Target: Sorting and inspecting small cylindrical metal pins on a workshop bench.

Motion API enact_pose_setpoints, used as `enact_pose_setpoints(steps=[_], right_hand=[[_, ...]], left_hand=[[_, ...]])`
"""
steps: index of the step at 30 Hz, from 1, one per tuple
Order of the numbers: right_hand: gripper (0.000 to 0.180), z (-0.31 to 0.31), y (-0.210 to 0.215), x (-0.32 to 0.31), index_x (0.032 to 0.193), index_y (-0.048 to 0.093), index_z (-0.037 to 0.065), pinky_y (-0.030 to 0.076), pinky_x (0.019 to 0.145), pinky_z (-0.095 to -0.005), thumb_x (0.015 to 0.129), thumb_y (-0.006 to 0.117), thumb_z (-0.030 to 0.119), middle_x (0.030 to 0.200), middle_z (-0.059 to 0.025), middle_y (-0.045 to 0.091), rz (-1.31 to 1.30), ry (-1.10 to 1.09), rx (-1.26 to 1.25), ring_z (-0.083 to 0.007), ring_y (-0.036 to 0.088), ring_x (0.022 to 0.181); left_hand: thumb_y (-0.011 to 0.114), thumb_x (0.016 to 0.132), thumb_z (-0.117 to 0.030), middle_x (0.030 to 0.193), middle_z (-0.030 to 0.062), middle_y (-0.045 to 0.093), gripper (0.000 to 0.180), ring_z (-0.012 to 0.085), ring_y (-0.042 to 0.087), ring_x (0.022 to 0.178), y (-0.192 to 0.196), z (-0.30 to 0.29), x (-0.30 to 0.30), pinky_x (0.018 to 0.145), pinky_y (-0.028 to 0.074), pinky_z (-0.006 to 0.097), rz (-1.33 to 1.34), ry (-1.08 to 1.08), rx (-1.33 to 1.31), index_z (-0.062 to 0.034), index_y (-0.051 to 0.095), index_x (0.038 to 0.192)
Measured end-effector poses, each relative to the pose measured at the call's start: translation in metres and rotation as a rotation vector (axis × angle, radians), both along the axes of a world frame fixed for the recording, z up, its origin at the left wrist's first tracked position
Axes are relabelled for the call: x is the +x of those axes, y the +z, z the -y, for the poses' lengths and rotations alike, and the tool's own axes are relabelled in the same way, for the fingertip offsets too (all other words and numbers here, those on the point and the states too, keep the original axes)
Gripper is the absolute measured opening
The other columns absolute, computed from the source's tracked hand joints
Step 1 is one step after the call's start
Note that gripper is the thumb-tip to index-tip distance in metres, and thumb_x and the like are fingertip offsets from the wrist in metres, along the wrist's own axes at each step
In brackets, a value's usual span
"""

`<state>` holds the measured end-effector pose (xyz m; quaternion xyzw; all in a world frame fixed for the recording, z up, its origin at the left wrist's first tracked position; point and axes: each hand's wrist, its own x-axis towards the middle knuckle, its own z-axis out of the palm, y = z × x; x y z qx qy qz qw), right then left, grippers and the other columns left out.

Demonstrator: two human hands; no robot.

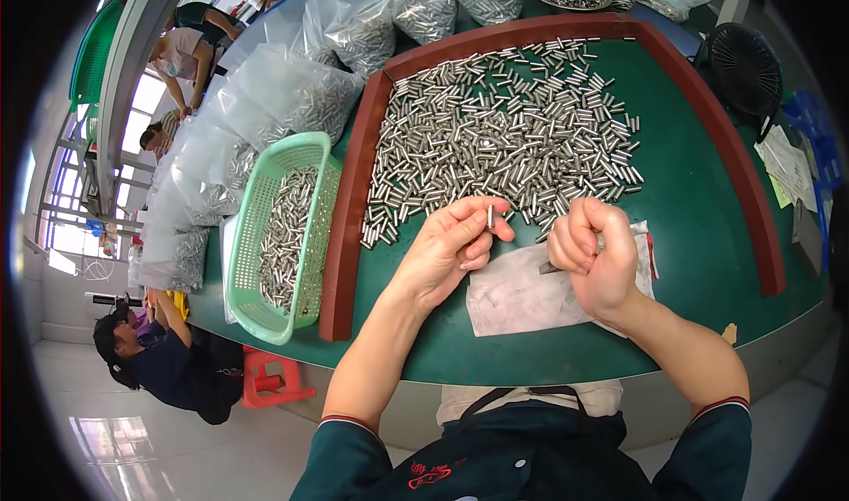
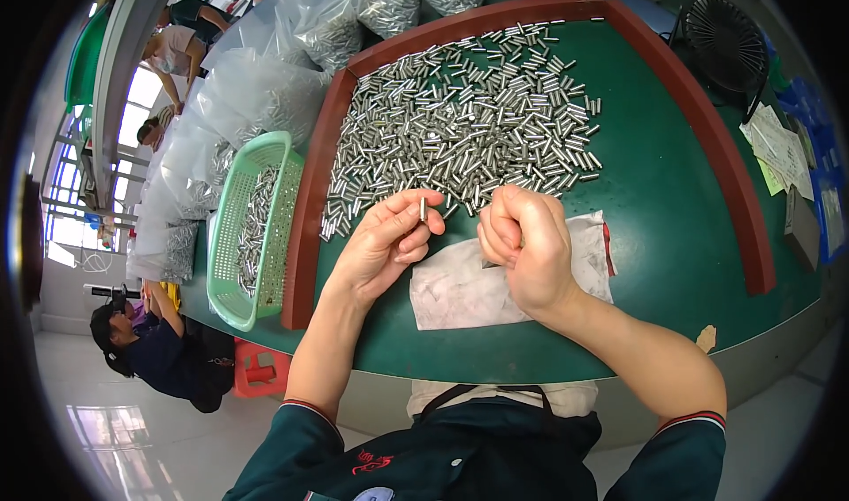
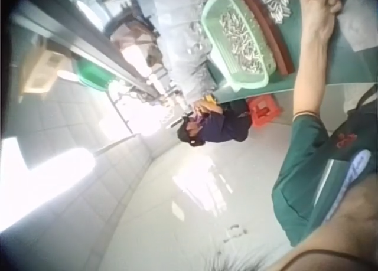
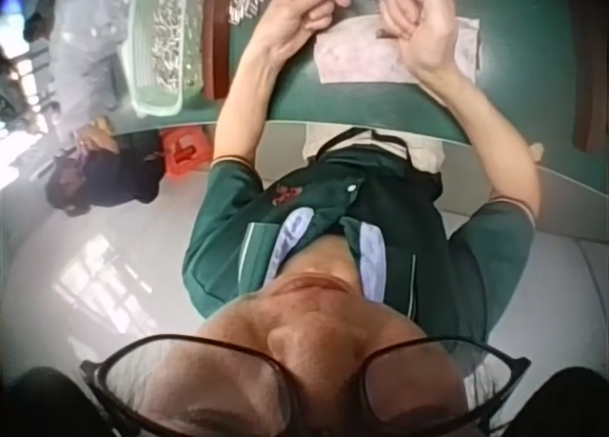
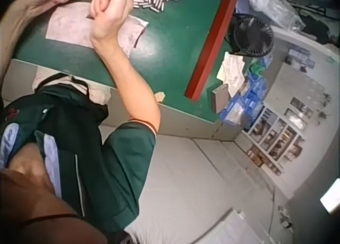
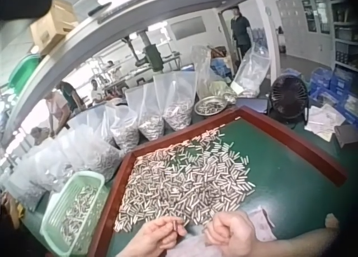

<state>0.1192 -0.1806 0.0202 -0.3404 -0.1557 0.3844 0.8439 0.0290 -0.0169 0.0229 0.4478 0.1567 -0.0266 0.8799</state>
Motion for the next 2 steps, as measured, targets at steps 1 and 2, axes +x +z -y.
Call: enact_pose_setpoints(steps=[1, 2], right_hand=[[0.038, -0.0001, -0.0003, 0.0001, 0.050, 0.026, 0.009, 0.018, 0.040, -0.0239, 0.086, 0.033, 0.020, 0.041, 0.0008, 0.025, 0.005, -0.001, 0.000, -0.0076, 0.019, 0.039], [0.038, -0.0001, -0.0007, 0.0003, 0.050, 0.027, 0.009, 0.018, 0.040, -0.0240, 0.086, 0.033, 0.020, 0.041, 0.0008, 0.026, 0.011, -0.002, 0.000, -0.0077, 0.019, 0.038]], left_hand=[[0.046, 0.088, -0.011, 0.080, 0.0080, 0.057, 0.022, 0.0029, 0.033, 0.050, 0.0001, -0.0007, 0.0000, 0.043, 0.028, 0.015, -0.014, -0.005, -0.032, 0.0010, 0.052, 0.106], [0.047, 0.088, -0.012, 0.080, 0.0084, 0.058, 0.023, 0.0028, 0.033, 0.050, -0.0004, -0.0016, -0.0003, 0.043, 0.028, 0.015, -0.020, -0.011, -0.043, 0.0006, 0.050, 0.108]])
